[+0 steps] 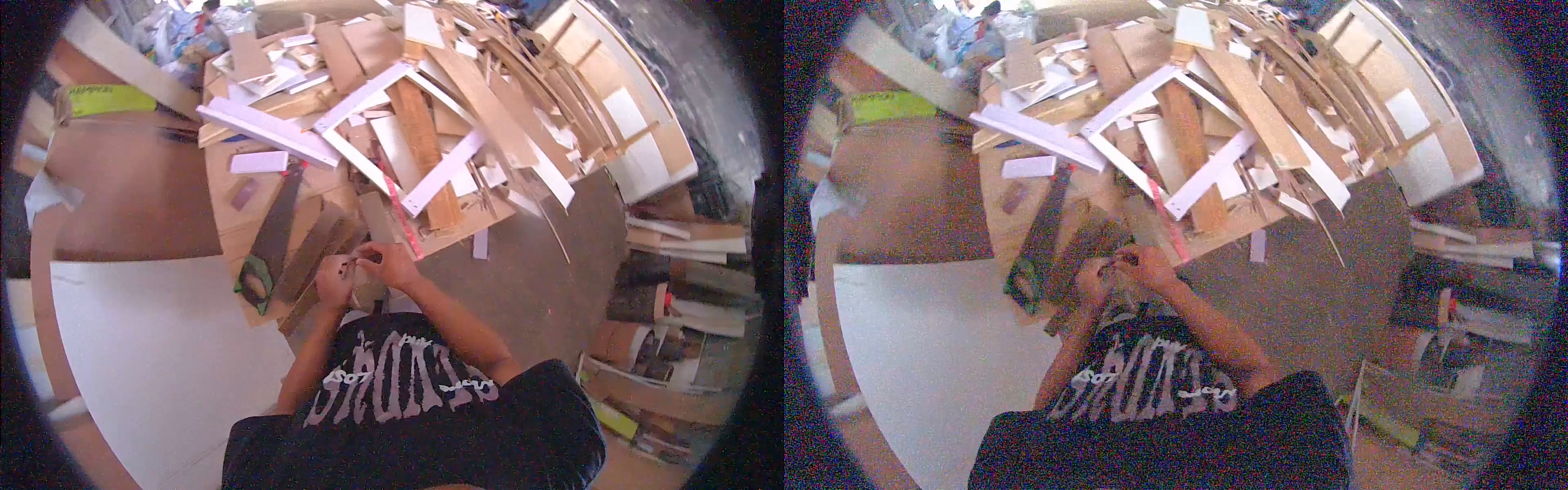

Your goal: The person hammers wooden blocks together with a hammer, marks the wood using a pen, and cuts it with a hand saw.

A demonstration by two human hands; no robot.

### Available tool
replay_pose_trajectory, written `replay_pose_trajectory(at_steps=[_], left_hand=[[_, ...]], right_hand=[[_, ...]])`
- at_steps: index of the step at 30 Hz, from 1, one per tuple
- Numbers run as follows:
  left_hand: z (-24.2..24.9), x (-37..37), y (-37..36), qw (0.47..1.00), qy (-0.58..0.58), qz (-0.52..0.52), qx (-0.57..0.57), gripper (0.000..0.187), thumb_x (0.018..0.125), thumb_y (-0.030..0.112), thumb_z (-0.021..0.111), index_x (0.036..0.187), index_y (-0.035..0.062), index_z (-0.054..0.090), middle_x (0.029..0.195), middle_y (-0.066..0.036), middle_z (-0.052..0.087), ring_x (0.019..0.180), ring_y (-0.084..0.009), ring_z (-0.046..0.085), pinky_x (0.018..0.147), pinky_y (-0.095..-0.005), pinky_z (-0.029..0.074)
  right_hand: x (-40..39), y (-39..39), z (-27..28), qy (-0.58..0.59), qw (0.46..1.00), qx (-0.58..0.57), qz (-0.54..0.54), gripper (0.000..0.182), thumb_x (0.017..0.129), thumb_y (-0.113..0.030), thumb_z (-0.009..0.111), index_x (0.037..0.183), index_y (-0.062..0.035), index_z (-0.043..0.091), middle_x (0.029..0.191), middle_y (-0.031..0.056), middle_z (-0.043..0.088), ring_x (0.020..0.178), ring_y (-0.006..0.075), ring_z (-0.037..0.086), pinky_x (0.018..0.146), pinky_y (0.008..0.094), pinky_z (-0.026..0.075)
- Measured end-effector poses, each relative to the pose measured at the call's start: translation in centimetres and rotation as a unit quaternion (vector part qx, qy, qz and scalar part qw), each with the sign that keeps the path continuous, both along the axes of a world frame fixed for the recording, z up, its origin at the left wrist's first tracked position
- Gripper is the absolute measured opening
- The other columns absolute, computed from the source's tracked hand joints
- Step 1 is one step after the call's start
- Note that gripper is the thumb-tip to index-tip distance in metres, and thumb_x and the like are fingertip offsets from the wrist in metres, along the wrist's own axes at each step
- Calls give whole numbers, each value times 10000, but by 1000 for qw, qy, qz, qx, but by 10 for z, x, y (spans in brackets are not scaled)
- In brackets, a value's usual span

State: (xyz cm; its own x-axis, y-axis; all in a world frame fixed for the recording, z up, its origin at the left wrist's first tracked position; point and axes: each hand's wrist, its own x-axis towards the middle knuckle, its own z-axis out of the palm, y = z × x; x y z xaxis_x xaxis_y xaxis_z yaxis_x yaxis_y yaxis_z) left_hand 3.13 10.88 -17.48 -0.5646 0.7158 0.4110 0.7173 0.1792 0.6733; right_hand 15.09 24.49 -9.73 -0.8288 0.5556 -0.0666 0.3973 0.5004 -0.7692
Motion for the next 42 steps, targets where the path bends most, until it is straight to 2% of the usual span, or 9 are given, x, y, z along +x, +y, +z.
replay_pose_trajectory(at_steps=[2, 11, 21, 28, 30, 33, 35, 38, 42], left_hand=[[18, 7, 3, 991, -133, 7, -13, 167, 840, 92, 744, 999, 49, 717, 947, -135, 714, 834, -270, 687, 715, -360, 530], [78, 49, 54, 982, -188, 0, -26, 193, 895, 52, 699, 1085, 15, 707, 1041, -126, 726, 891, -204, 704, 793, -304, 541], [96, 126, 129, 924, -359, 118, -59, 166, 949, 123, 675, 1054, -1, 707, 924, -59, 715, 863, -119, 652, 794, -282, 525], [77, 161, 111, 927, -316, 200, -34, 126, 936, 71, 685, 1044, 8, 696, 914, -58, 703, 841, -103, 637, 768, -260, 519], [51, 171, 85, 868, -409, 281, 29, 127, 940, 74, 683, 1044, 1, 687, 913, -54, 703, 829, -115, 650, 759, -264, 524], [53, 178, 60, 839, -419, 338, 82, 142, 942, 90, 687, 1040, -12, 683, 921, -51, 708, 821, -123, 662, 755, -263, 530], [51, 174, 44, 823, -432, 362, 69, 157, 943, 94, 688, 1052, -18, 683, 930, -61, 715, 829, -129, 667, 764, -267, 533], [65, 144, 37, 827, -437, 350, 47, 180, 945, 98, 687, 1078, -24, 683, 946, -85, 726, 850, -140, 676, 783, -275, 536], [114, 93, 44, 835, -452, 313, -13, 201, 947, 87, 680, 1106, -35, 682, 966, -118, 736, 880, -159, 692, 819, -285, 541]], right_hand=[[16, 3, 7, 28, 998, -28, -49, 310, 885, -255, 742, 1140, -79, 729, 918, 120, 759, 841, 194, 738, 787, 333, 568], [103, 80, -14, 59, 949, -209, -230, 295, 928, -206, 708, 1162, -27, 708, 934, 91, 760, 807, 138, 724, 732, 288, 566], [160, 162, -75, 60, 962, -220, -147, 277, 956, -205, 672, 1131, 8, 696, 917, 92, 750, 812, 127, 696, 703, 279, 558], [126, 197, -50, 41, 964, -257, -49, 271, 971, -201, 650, 1094, 38, 684, 900, 87, 737, 789, 131, 687, 700, 273, 550], [105, 203, -43, 54, 971, -234, -2, 264, 975, -195, 644, 1091, 39, 685, 898, 85, 735, 785, 129, 684, 704, 271, 549], [68, 199, -29, 76, 949, -304, 16, 238, 978, -173, 636, 1083, 34, 687, 888, 79, 733, 782, 126, 677, 713, 268, 548], [52, 187, -38, 60, 943, -327, -8, 273, 955, -274, 666, 1086, -40, 719, 962, 95, 751, 850, 192, 708, 800, 340, 559], [33, 162, -43, 54, 943, -328, 16, 212, 972, -129, 636, 1114, 24, 674, 934, 74, 728, 805, 130, 681, 741, 275, 555], [27, 111, -43, 28, 942, -335, -3, 236, 968, -137, 645, 1140, 22, 668, 954, 81, 727, 818, 136, 684, 752, 280, 556]])
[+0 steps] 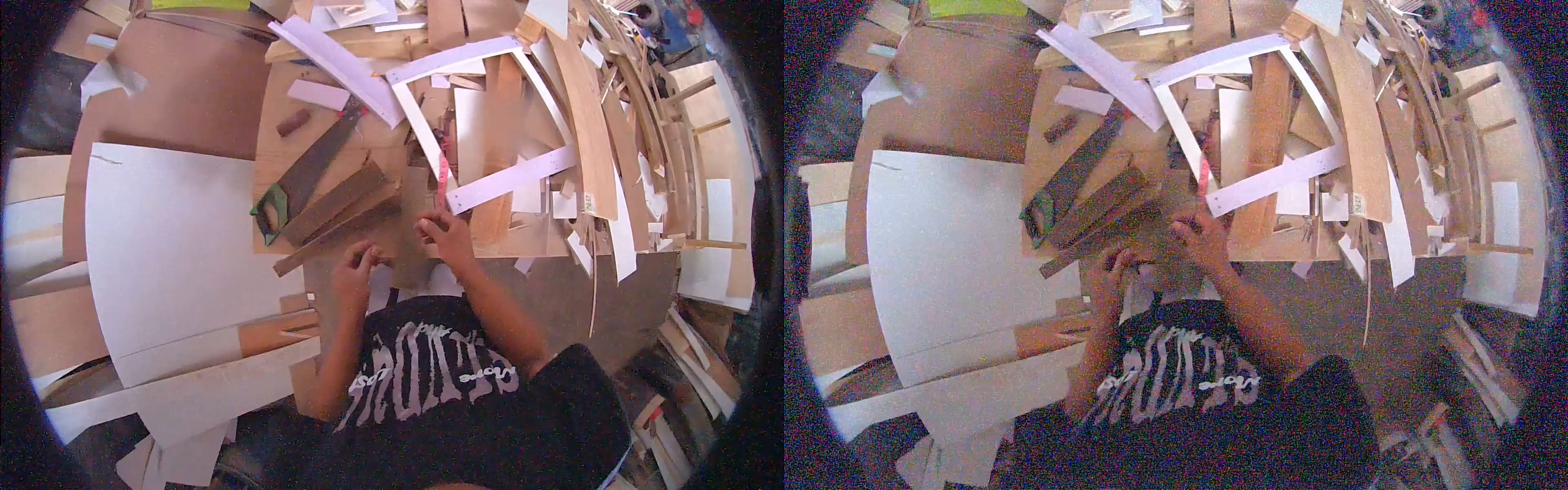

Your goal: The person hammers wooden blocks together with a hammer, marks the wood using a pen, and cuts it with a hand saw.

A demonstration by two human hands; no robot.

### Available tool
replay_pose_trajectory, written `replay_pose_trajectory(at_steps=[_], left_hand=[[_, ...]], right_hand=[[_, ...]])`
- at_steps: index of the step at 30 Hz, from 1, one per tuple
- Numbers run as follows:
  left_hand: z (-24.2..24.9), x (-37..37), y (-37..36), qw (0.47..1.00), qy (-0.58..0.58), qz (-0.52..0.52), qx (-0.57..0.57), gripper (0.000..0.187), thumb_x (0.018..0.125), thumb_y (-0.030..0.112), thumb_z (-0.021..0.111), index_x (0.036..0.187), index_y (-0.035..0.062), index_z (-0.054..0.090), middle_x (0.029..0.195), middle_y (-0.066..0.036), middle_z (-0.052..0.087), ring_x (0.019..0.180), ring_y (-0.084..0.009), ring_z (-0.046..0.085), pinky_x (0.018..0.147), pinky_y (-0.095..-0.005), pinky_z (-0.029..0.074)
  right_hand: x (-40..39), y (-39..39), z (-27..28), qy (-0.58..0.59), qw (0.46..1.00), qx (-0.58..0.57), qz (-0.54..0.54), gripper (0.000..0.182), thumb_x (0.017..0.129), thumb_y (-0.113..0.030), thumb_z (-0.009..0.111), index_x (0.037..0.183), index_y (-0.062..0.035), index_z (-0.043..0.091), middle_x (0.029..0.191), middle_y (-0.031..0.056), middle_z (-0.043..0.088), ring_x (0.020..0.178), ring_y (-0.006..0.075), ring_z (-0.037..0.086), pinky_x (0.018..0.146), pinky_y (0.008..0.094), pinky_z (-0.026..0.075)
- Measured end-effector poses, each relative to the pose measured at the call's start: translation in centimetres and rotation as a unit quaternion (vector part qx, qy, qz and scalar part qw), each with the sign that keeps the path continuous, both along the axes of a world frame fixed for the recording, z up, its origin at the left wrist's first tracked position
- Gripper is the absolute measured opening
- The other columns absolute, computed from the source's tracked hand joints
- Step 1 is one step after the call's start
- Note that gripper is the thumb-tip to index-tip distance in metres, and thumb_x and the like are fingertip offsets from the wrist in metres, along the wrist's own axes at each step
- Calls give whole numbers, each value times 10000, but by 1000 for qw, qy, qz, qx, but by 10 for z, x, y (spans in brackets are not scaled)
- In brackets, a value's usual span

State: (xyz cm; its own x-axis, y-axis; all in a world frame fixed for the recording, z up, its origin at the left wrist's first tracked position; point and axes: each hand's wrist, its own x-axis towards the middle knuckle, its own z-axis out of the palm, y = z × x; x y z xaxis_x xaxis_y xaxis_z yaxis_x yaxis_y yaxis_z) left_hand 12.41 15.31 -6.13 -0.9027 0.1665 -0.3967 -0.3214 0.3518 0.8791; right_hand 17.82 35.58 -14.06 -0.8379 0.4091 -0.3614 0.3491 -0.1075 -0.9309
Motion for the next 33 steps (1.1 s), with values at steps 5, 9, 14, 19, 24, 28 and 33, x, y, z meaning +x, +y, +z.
replay_pose_trajectory(at_steps=[5, 9, 14, 19, 24, 28, 33], left_hand=[[-11, -51, -15, 992, 9, -27, 125, 190, 938, 78, 684, 1088, -39, 688, 996, -110, 741, 899, -158, 697, 844, -276, 540], [-6, -84, -32, 979, -65, -57, 185, 157, 926, 68, 689, 1048, -31, 705, 1004, -97, 737, 930, -141, 679, 865, -268, 525], [-16, -101, -51, 970, -12, -149, 193, 137, 916, 60, 693, 1020, -27, 715, 995, -78, 725, 929, -121, 652, 874, -267, 507], [-10, -88, -64, 972, -68, -142, 173, 130, 912, 83, 706, 992, -16, 731, 977, -62, 720, 913, -112, 644, 841, -262, 499], [6, -55, -77, 972, -85, -136, 171, 185, 908, 142, 736, 1009, -12, 739, 948, -40, 719, 868, -101, 628, 781, -249, 481], [-9, -33, -103, 981, -80, -135, 111, 189, 909, 155, 740, 1007, -7, 741, 919, -23, 708, 810, -94, 601, 730, -245, 464], [-15, -18, -151, 986, -39, -116, 110, 194, 923, 176, 727, 1027, 13, 730, 871, -10, 687, 771, -91, 579, 689, -247, 455]], right_hand=[[-18, -57, 20, -18, 999, 28, 12, 244, 956, -157, 677, 1117, 26, 685, 962, 86, 726, 858, 128, 673, 770, 277, 548], [-40, -94, 64, -30, 998, 47, -9, 240, 950, -161, 694, 1099, 27, 692, 965, 82, 725, 859, 121, 663, 775, 271, 541], [-52, -125, 68, 29, 998, -10, -57, 228, 942, -132, 705, 1099, 32, 687, 962, 70, 728, 868, 106, 662, 782, 257, 534], [-35, -140, 76, -14, 993, 97, -58, 221, 924, -132, 727, 1074, 27, 702, 936, 76, 737, 846, 106, 675, 765, 262, 539], [-13, -157, 97, -27, 980, 186, -65, 220, 891, -170, 767, 1009, 12, 733, 883, 83, 752, 823, 105, 688, 750, 276, 548], [9, -181, 78, -14, 978, 199, -65, 243, 883, -206, 774, 994, 8, 742, 857, 85, 753, 795, 98, 684, 740, 286, 551], [23, -222, 39, -13, 995, 92, -27, 255, 887, -227, 766, 985, 7, 746, 841, 74, 751, 781, 91, 674, 722, 279, 545]])
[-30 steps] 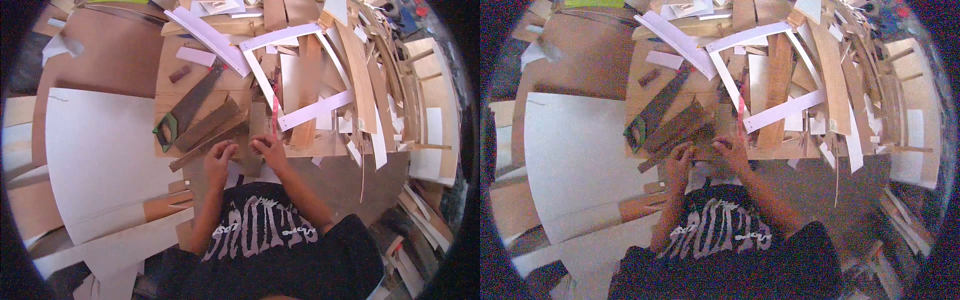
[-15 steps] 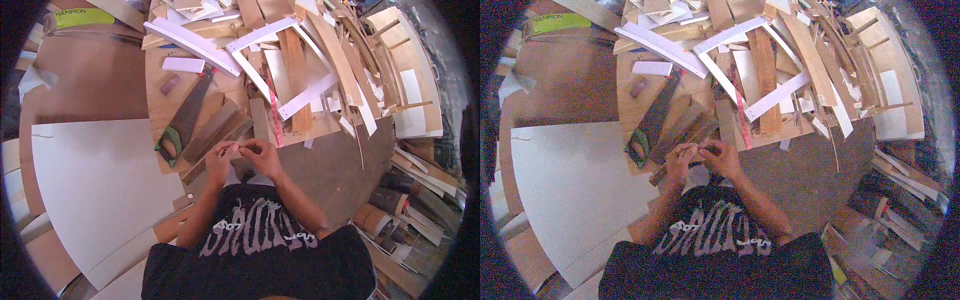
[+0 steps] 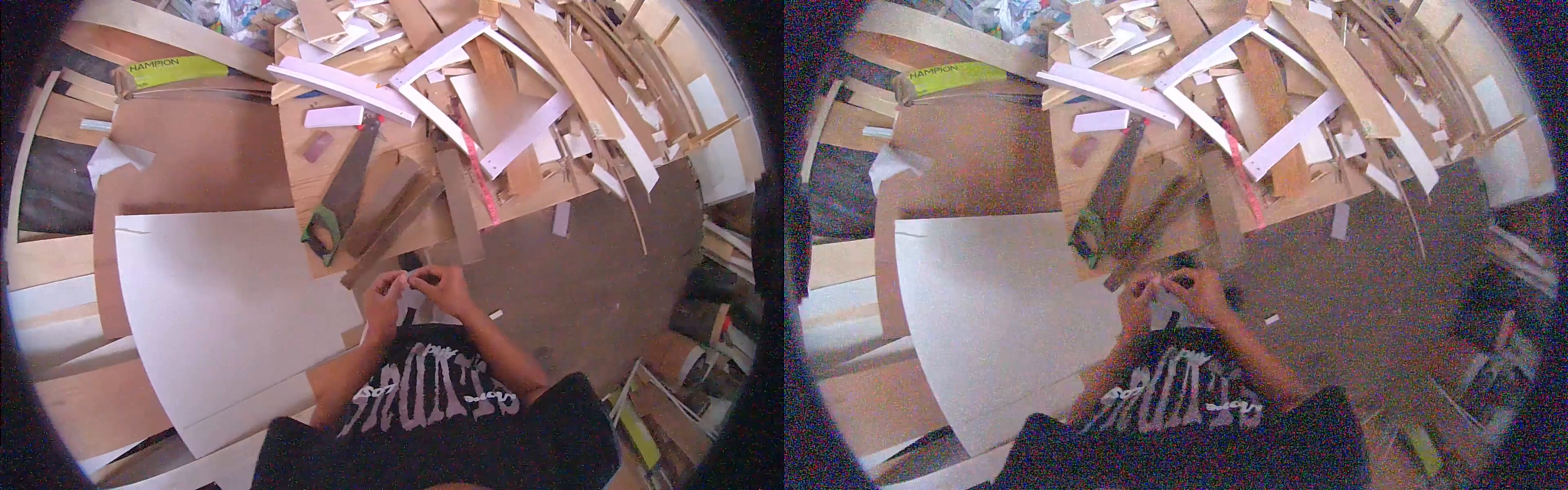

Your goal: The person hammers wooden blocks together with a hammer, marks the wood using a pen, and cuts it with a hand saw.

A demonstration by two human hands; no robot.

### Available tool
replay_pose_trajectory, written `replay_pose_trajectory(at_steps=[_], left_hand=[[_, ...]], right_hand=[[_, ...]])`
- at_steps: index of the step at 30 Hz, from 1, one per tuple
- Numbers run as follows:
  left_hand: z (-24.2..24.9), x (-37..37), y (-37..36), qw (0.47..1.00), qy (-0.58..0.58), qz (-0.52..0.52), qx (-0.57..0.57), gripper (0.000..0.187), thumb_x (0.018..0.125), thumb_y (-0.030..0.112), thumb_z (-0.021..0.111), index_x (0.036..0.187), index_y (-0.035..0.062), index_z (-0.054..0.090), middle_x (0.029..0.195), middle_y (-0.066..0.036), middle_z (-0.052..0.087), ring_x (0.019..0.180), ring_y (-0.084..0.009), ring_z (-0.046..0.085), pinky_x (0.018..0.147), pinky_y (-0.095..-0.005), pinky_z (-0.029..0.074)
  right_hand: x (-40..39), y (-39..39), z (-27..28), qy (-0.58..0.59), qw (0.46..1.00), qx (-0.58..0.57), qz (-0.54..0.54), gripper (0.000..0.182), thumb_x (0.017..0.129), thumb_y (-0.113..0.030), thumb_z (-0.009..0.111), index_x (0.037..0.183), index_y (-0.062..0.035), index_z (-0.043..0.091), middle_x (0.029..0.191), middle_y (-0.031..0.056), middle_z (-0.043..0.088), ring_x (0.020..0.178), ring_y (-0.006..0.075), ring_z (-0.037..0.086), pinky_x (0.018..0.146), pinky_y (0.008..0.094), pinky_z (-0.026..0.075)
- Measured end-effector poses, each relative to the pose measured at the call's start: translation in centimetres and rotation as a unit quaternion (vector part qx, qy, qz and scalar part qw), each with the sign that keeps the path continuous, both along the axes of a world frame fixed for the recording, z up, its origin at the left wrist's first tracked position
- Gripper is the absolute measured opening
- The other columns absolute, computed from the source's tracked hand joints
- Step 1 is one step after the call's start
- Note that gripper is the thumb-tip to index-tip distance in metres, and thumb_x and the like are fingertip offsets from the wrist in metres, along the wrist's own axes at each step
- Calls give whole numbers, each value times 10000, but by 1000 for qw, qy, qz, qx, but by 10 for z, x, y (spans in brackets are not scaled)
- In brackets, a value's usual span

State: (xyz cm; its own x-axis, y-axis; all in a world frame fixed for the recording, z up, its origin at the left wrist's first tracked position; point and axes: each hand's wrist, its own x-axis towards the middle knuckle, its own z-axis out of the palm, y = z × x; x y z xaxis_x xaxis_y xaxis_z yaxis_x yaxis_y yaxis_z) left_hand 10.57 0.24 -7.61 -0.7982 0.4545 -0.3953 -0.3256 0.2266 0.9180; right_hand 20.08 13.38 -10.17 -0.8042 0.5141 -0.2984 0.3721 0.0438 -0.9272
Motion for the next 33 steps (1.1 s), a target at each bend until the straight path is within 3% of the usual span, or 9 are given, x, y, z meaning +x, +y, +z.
replay_pose_trajectory(at_steps=[3, 5, 8, 15, 20, 23, 25, 28, 33], left_hand=[[-9, -1, -30, 998, -30, 49, 0, 199, 923, 184, 725, 1036, 19, 722, 892, -28, 704, 783, -94, 606, 692, -250, 476], [1, -15, -33, 998, -21, 51, -7, 200, 923, 188, 726, 1037, 23, 721, 901, -35, 710, 787, -99, 621, 695, -250, 486], [-19, -53, -43, 999, -27, 29, -17, 206, 925, 196, 725, 1040, 25, 716, 910, -40, 720, 788, -112, 652, 694, -247, 501], [-22, -118, -22, 984, -130, 18, 120, 196, 935, 157, 701, 1058, 6, 682, 942, -59, 732, 818, -116, 669, 727, -243, 526], [-24, -163, -34, 981, -152, -6, 123, 184, 937, 123, 688, 1059, -13, 671, 969, -86, 736, 858, -130, 681, 776, -247, 541], [-34, -189, -44, 992, -50, -43, 106, 187, 940, 107, 677, 1078, -20, 668, 963, -96, 733, 871, -141, 687, 779, -257, 547], [-31, -201, -46, 990, 105, -72, 58, 192, 939, 92, 668, 1093, -23, 669, 950, -100, 730, 865, -146, 688, 786, -263, 547], [-34, -209, -42, 994, -6, -75, 73, 194, 937, 80, 665, 1096, -31, 669, 944, -101, 724, 873, -148, 690, 799, -264, 544], [-22, -203, -21, 987, 57, -142, 41, 187, 941, 83, 664, 1088, -31, 666, 932, -85, 722, 854, -143, 687, 790, -256, 539]], right_hand=[[-8, -15, 3, 48, 998, 14, 27, 247, 891, -234, 763, 977, -4, 751, 829, 58, 749, 776, 86, 670, 713, 272, 541], [-15, -21, 1, -13, 998, -21, 64, 246, 900, -249, 752, 984, -17, 755, 829, 50, 750, 771, 83, 668, 710, 269, 539], [-30, -21, 10, -4, 994, 77, 71, 251, 912, -271, 739, 997, -35, 757, 828, 44, 750, 758, 92, 673, 711, 270, 540], [-80, -17, -1, -31, 997, 66, -40, 312, 925, -291, 724, 1041, -2, 738, 853, 53, 748, 775, 127, 691, 716, 288, 548], [-119, -23, -8, 2, 997, 45, -62, 292, 944, -260, 703, 1066, 4, 723, 905, 72, 748, 800, 129, 699, 718, 288, 557], [-140, -29, 1, -20, 991, 118, -56, 271, 944, -236, 703, 1062, 7, 721, 895, 72, 748, 800, 128, 699, 723, 283, 560], [-147, -33, -9, -13, 990, 120, -72, 264, 941, -225, 707, 1064, 8, 721, 897, 74, 749, 798, 128, 700, 727, 283, 561], [-150, -33, 15, -24, 991, 92, -98, 252, 937, -207, 714, 1066, 10, 722, 895, 76, 749, 793, 125, 700, 730, 281, 561], [-124, -18, 4, -63, 981, 64, -172, 245, 933, -193, 721, 1080, 3, 724, 891, 68, 746, 785, 116, 700, 730, 274, 558]])
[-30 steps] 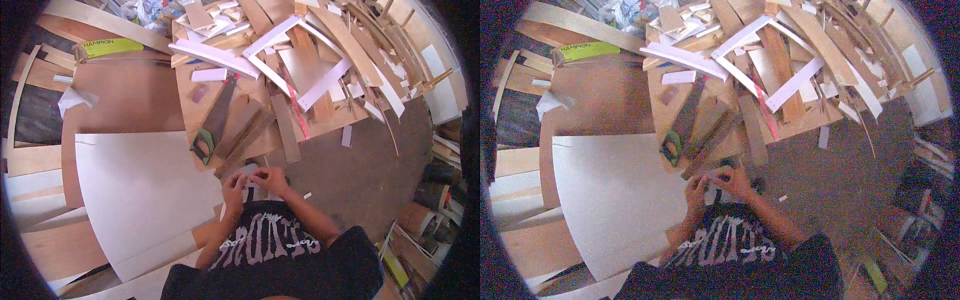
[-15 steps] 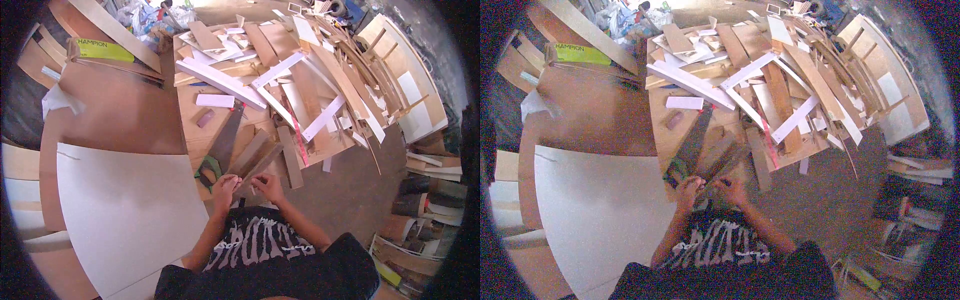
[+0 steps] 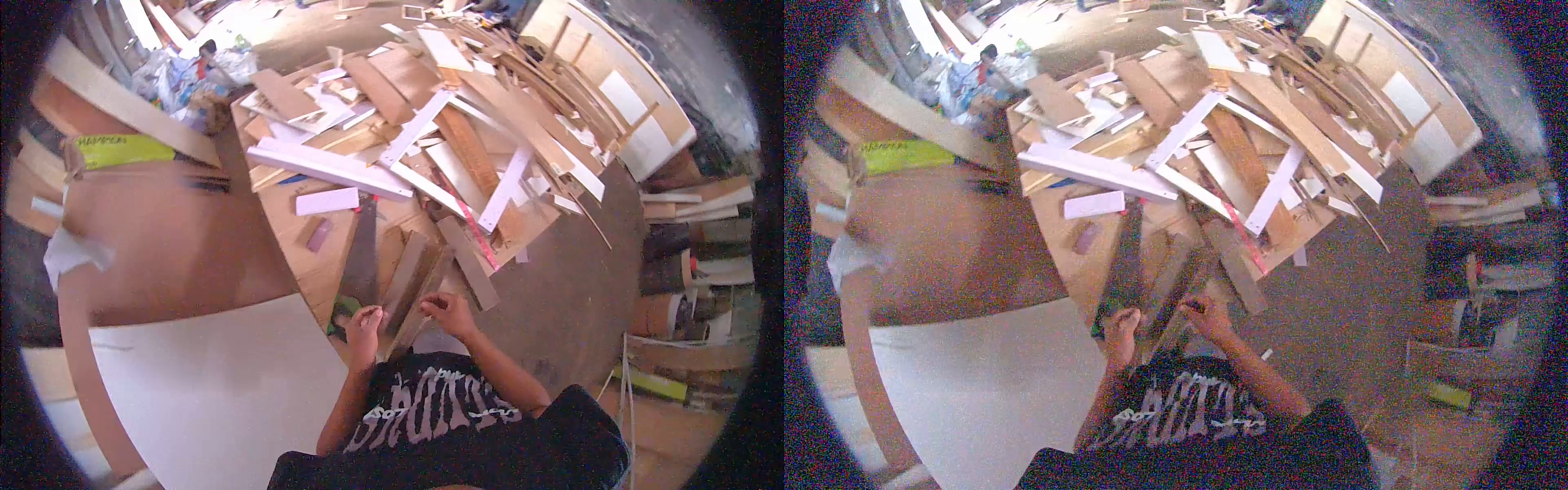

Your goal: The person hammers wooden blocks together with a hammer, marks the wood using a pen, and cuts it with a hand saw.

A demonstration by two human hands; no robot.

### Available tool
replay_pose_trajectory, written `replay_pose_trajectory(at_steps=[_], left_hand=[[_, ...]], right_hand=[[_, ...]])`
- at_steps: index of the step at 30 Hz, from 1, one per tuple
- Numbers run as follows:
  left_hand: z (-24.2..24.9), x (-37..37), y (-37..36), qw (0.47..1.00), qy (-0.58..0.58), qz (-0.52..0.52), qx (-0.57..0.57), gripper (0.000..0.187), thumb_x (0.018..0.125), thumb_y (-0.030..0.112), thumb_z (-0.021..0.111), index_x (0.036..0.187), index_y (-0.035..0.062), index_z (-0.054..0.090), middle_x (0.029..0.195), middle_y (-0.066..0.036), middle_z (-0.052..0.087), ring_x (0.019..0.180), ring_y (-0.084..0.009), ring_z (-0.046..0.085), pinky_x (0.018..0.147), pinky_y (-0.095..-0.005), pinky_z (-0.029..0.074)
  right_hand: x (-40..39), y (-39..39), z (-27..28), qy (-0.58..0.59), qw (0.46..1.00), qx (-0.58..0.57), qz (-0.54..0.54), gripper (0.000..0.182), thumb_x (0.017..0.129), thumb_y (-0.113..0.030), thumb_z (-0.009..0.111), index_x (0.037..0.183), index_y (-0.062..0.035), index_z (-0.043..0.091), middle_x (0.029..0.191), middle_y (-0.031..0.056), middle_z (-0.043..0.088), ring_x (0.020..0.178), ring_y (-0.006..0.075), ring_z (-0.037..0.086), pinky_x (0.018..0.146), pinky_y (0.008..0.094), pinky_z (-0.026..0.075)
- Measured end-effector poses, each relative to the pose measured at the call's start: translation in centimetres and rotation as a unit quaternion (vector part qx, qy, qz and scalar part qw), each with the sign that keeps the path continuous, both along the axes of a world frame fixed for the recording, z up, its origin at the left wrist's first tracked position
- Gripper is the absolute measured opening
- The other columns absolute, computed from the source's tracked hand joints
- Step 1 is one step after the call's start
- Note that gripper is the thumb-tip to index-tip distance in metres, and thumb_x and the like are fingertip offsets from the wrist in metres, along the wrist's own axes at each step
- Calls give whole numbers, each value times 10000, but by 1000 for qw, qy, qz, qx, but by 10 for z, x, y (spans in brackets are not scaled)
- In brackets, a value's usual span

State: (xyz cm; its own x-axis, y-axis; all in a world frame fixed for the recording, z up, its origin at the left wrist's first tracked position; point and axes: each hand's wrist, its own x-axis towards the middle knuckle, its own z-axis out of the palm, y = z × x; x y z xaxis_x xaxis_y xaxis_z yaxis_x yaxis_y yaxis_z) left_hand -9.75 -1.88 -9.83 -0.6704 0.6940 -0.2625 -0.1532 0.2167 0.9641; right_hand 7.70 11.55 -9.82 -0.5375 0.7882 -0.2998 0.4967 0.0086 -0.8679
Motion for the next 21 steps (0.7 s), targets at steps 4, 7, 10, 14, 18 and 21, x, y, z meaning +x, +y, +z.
replay_pose_trajectory(at_steps=[4, 7, 10, 14, 18, 21], left_hand=[[-1, 20, 25, 991, -117, -55, -22, 168, 948, 102, 659, 1060, -23, 661, 922, -79, 719, 830, -146, 681, 780, -259, 534], [2, 37, 40, 989, -71, -126, -20, 163, 956, 115, 654, 1047, -20, 658, 914, -80, 715, 817, -144, 675, 757, -255, 526], [2, 59, 61, 985, -61, -158, -13, 166, 960, 129, 654, 1041, -16, 658, 914, -80, 714, 806, -134, 666, 732, -249, 515], [2, 107, 87, 984, -67, -165, -26, 175, 963, 143, 654, 1037, -15, 660, 925, -81, 718, 798, -127, 652, 721, -256, 509], [36, 185, 106, 987, 17, -152, -57, 180, 965, 146, 652, 1039, -18, 660, 925, -82, 718, 803, -135, 648, 732, -270, 510], [46, 249, 114, 979, 54, -171, -97, 184, 969, 153, 647, 1038, -17, 662, 930, -78, 717, 801, -136, 641, 739, -273, 503]], right_hand=[[34, 4, 2, -4, 996, -15, -88, 226, 933, -169, 717, 1090, -7, 723, 889, 54, 744, 782, 104, 690, 722, 263, 546], [60, -1, 6, -4, 992, 17, -128, 216, 937, -162, 711, 1082, -2, 723, 878, 45, 736, 770, 95, 672, 712, 259, 537], [96, 7, -13, 33, 985, 10, -171, 208, 947, -165, 700, 1068, 2, 723, 864, 32, 724, 764, 88, 655, 706, 258, 532], [146, 17, -34, 83, 977, -23, -193, 198, 960, -171, 684, 1048, 3, 718, 868, 23, 717, 781, 86, 651, 711, 254, 529], [195, 23, -38, 106, 968, -81, -214, 200, 961, -169, 682, 1033, 15, 713, 877, 30, 717, 787, 91, 655, 713, 254, 533], [245, 30, -47, 176, 959, -81, -206, 194, 965, -161, 673, 1043, 12, 711, 878, 37, 713, 781, 94, 653, 705, 256, 534]])
